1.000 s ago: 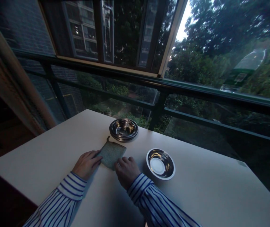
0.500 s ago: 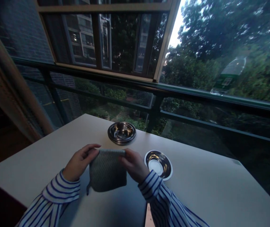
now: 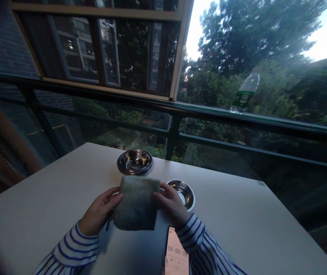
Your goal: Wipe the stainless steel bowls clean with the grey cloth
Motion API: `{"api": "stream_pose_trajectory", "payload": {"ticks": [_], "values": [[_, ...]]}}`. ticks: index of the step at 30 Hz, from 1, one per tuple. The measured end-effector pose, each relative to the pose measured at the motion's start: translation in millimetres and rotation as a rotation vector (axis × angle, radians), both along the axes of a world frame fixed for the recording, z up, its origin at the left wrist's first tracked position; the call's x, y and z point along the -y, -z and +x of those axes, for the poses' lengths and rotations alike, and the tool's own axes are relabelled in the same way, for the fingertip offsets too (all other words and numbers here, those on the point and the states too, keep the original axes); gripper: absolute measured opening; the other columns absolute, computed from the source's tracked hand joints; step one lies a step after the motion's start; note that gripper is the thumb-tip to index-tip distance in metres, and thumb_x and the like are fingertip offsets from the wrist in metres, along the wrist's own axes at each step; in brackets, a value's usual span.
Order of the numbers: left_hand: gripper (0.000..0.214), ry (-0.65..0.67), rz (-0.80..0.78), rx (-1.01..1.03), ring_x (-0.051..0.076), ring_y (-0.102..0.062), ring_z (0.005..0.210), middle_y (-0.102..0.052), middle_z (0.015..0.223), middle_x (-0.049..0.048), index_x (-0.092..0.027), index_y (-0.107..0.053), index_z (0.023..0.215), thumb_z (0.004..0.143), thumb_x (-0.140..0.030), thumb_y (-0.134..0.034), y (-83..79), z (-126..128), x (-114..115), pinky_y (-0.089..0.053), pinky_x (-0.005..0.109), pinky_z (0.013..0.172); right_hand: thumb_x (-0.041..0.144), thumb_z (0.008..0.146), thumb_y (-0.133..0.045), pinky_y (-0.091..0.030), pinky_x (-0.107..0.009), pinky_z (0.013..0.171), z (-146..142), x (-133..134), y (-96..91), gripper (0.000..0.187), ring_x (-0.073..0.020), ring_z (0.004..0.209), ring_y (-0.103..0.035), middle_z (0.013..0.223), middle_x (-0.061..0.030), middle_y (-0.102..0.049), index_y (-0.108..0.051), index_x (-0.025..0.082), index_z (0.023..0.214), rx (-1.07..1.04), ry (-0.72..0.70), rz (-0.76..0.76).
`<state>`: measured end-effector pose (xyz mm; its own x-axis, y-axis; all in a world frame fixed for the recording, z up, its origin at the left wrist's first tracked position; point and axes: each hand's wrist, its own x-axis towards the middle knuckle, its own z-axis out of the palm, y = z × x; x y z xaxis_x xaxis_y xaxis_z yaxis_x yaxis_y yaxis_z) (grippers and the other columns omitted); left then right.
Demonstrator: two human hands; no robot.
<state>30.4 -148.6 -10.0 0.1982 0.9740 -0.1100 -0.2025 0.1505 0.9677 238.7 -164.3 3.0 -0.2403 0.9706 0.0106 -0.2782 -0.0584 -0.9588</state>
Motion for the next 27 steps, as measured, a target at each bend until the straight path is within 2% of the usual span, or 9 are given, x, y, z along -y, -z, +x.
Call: {"api": "stream_pose_trajectory", "payload": {"ticks": [4,5,7,11,14,20,24,27], "values": [[0.041,-0.259,0.258,-0.346,0.020,-0.059,0.086,-0.061,0.097,0.0092,-0.015,-0.054,0.099,0.063,-0.033,-0.064,0.2,13,9,-0.048,0.035,0.075,0.035,0.068,-0.065,-0.045,-0.026,0.062,2,1,-2.9,0.035,-0.0148,0.068,-0.060,0.076,-0.0021,-0.064,-0.057,0.017,0.097,0.039,0.105,0.004],[0.039,-0.221,0.313,-0.402,0.021,-0.058,0.090,-0.059,0.102,0.0096,-0.017,-0.055,0.098,0.064,-0.033,-0.063,-0.9,17,12,-0.048,0.036,0.077,0.034,0.069,-0.064,-0.045,-0.026,0.062,1,0,-3.8,0.034,-0.0148,0.069,-0.060,0.076,-0.0022,-0.064,-0.057,0.017,0.097,0.054,0.102,0.027],[0.039,-0.059,0.364,-0.429,0.022,-0.057,0.093,-0.058,0.106,0.0106,-0.018,-0.055,0.102,0.066,-0.032,-0.062,-4.4,26,20,-0.048,0.037,0.077,0.034,0.071,-0.062,-0.045,-0.027,0.063,-2,0,-5.3,0.034,-0.0154,0.070,-0.060,0.077,-0.0027,-0.064,-0.057,0.016,0.099,0.095,0.076,0.090],[0.050,0.104,0.266,-0.307,0.022,-0.060,0.089,-0.057,0.108,0.0143,-0.014,-0.042,0.116,0.071,-0.031,-0.058,-10.6,43,28,-0.050,0.037,0.076,0.032,0.076,-0.057,-0.045,-0.032,0.074,-12,3,-7.8,0.033,-0.0183,0.083,-0.059,0.090,-0.0051,-0.064,-0.056,0.018,0.105,0.169,0.015,0.227],[0.058,0.108,0.275,-0.251,0.021,-0.059,0.094,-0.055,0.114,0.0143,-0.015,-0.035,0.121,0.070,-0.027,-0.060,-7.8,47,27,-0.050,0.036,0.079,0.030,0.077,-0.056,-0.044,-0.034,0.081,-15,7,-9.8,0.032,-0.0199,0.092,-0.057,0.097,-0.0061,-0.063,-0.057,0.018,0.107,0.225,0.001,0.297],[0.051,0.127,0.313,-0.197,0.021,-0.054,0.104,-0.054,0.118,0.0116,-0.017,-0.038,0.121,0.073,-0.021,-0.055,1.9,43,22,-0.047,0.034,0.083,0.033,0.076,-0.058,-0.045,-0.031,0.075,-13,5,-7.2,0.029,-0.0186,0.082,-0.060,0.088,-0.0051,-0.065,-0.062,0.018,0.100,0.259,-0.013,0.331],[0.047,0.130,0.285,-0.185,0.021,-0.056,0.100,-0.056,0.116,0.0115,-0.016,-0.041,0.119,0.074,-0.021,-0.053,1.3,41,22,-0.047,0.035,0.084,0.034,0.077,-0.055,-0.045,-0.029,0.070,-11,4,-6.4,0.024,-0.0171,0.077,-0.058,0.079,-0.0042,-0.065,-0.065,0.016,0.090,0.393,0.083,0.328],[0.043,0.121,0.314,-0.245,0.021,-0.056,0.101,-0.057,0.115,0.0105,-0.016,-0.046,0.116,0.074,-0.022,-0.053,0.0,38,21,-0.043,0.033,0.087,0.032,0.079,-0.051,-0.044,-0.027,0.066,-9,5,-13.4,0.022,-0.0156,0.072,-0.057,0.076,-0.0034,-0.063,-0.064,0.016,0.086,0.468,0.135,0.325]]}}
